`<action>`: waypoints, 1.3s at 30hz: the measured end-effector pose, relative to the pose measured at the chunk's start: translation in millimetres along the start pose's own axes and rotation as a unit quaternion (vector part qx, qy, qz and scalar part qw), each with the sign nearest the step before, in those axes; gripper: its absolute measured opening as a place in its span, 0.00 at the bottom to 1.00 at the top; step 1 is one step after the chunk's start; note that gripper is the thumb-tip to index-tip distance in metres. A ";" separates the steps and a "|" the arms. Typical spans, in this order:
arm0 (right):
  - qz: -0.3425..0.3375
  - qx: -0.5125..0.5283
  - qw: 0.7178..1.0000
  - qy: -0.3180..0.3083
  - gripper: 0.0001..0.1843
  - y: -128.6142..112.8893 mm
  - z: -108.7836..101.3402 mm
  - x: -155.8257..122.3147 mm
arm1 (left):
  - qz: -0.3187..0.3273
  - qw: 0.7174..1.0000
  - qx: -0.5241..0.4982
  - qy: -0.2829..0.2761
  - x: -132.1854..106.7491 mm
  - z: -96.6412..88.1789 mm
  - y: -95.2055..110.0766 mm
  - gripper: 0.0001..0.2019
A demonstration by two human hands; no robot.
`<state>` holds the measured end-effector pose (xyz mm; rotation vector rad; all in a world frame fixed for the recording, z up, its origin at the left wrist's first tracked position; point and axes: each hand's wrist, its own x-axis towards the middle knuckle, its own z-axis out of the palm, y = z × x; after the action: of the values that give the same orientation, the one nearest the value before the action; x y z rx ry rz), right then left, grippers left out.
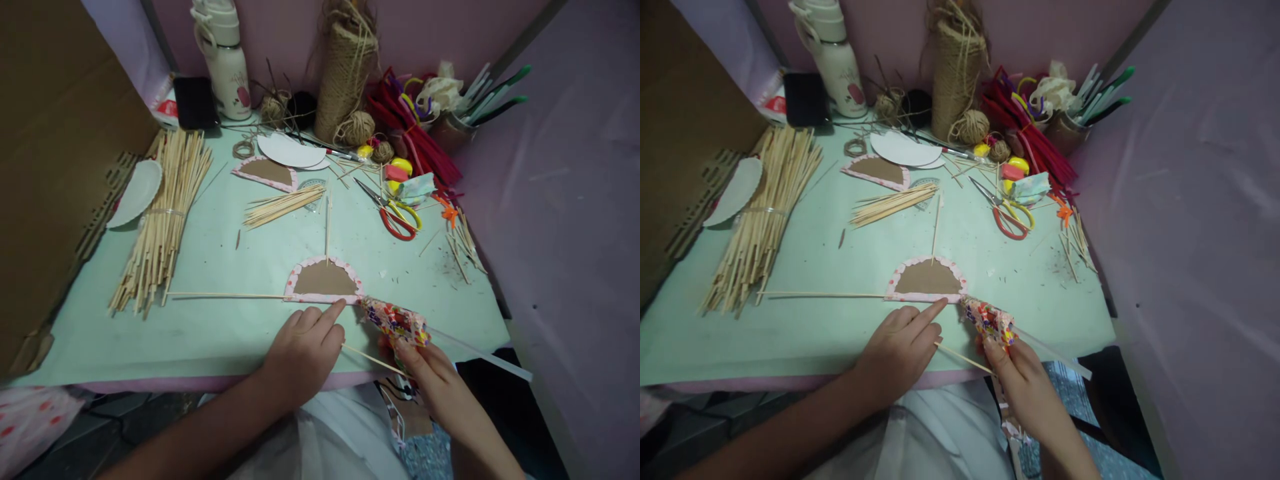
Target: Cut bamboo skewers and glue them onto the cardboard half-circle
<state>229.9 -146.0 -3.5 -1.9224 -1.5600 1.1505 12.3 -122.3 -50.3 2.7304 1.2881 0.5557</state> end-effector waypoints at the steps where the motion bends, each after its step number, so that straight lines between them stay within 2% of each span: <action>1: 0.002 0.000 1.000 0.001 0.23 0.0 0.1 -0.1 | -0.001 1.000 -0.001 -0.001 -0.2 0.2 0.1 0.06; 7: 0.015 -0.010 1.000 0.010 0.25 0.2 0.6 -0.9 | -0.001 1.000 0.001 -0.016 -1.4 1.6 -0.3 0.03; 12: 0.025 -0.007 1.000 0.005 0.25 -2.3 1.1 -0.8 | -0.004 1.000 0.004 -0.007 -0.9 1.3 -0.2 0.03; 17: 0.029 -0.018 0.999 0.027 0.27 -4.0 1.5 -0.5 | -0.001 1.000 0.007 -0.009 -1.0 1.4 0.0 0.02; 23: 0.065 -0.040 0.997 0.010 0.28 -7.2 1.4 -1.5 | -0.003 1.000 0.011 0.002 -2.1 2.8 0.4 0.03; 39: 0.070 -0.052 0.996 0.014 0.29 -7.7 0.6 -1.5 | -0.003 1.000 0.008 -0.004 -2.9 3.9 0.0 0.02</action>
<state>224.8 -145.4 2.4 -2.1359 -1.5196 1.1111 11.9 -124.2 -54.8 2.7390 1.3039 0.5343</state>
